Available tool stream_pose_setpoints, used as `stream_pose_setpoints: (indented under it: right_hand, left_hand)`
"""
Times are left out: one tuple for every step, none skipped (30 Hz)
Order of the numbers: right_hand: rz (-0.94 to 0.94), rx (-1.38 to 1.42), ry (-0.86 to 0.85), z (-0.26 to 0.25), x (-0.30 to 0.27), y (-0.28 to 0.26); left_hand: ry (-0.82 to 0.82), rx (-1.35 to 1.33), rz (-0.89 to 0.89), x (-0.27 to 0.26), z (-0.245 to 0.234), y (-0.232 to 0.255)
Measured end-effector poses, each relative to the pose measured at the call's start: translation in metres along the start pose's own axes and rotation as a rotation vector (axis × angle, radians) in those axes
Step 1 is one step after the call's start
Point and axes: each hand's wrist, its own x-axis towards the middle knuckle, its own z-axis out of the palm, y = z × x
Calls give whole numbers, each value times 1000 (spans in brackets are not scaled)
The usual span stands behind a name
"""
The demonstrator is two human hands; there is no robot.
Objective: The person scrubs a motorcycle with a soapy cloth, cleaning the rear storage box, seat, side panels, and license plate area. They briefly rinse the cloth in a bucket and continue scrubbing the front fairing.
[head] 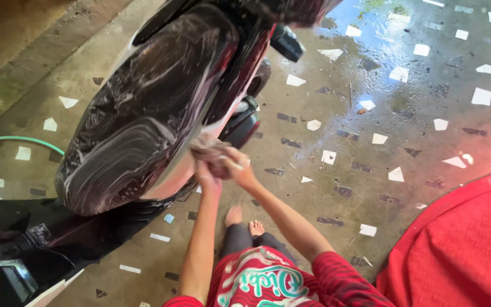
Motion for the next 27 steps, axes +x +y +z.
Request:
stream_pose_setpoints:
  right_hand:
    - [-116, -62, 59, -27, 3, -4]
    - [-226, -124, 125, -55, 4, -7]
    - [-97, 26, 191, -81, 12, -6]
    - [27, 165, 254, -110, 24, -3]
    - [277, 232, 296, -144, 36, 0]
    - [537, 312, 343, -166, 42, 4]
    - [353, 294, 334, -185, 55, 8]
    - [154, 269, 323, -210, 81, 12]
    - [153, 346, 442, -223, 103, 15]
    - [167, 399, 538, -251, 120, 14]
    - [200, 426, 559, -279, 140, 12]
    - [230, 474, 579, -296, 168, 12]
    - [260, 523, 600, -312, 193, 10]
    - [275, 506, 556, -324, 217, 9]
    - [289, 489, 512, -330, 238, 9]
    - [298, 473, 448, -334, 268, 11]
    - [23, -5, 385, -333, 294, 14]
    - [-282, -460, 279, -330, 322, 18]
    - [-500, -750, 196, -326, 340, 20]
    - [-518, -858, 34, -323, 358, 21]
    - [-576, -964, -122, -320, 373, 24]
    - [-635, -1039, -288, -323, 380, 31]
    - [-700, -1052, -425, -331, 386, 37]
    - [-779, -1060, -565, -336, 395, 42]
    - [-860, -1059, -688, -342, 405, 48]
    - [-891, -1071, -745, -351, 408, 56]
    - [-919, -1083, -797, -358, 412, 63]
  left_hand:
    - [-83, 240, 123, -5, 16, -16]
    - [-166, 485, 240, -12, 34, -36]
    - [-219, 499, 142, -12, 53, -55]
    - [-276, 500, 44, -5, 79, -82]
    - [-270, 602, -79, 7, 108, -114]
    - [-257, 718, -209, 17, 131, -139]
    - [-276, 699, -250, 24, 156, -170]
    - [-306, 674, -283, 38, 183, -191]
    - [-476, 761, -131, 56, 195, -198]
    - [-623, 813, 20, 61, 207, -213]
    - [-769, 863, 173, 65, 220, -225]
    - [-626, 789, 38, 75, 229, -228]
    - [-485, 711, -96, 83, 239, -229]
    - [-347, 618, -218, 93, 250, -233]
    - [-199, 539, -257, 106, 259, -232]
    - [-47, 448, -276, 125, 271, -230]
    - [26, 363, -370, 141, 282, -229]
    - [101, 263, -446, 159, 294, -229]
    - [169, 156, -521, 171, 306, -232]
    - [222, 150, -485, 183, 319, -235]
    - [277, 141, -451, 195, 332, -238]
    - [343, 125, -426, 196, 341, -245]
    - [277, -13, -258, 197, 349, -254]
    - [206, -147, -69, 203, 358, -259]
    - [136, -269, 127, 210, 365, -264]
    - [243, -253, 138, 205, 363, -273]
    - [351, -239, 144, 206, 363, -280]
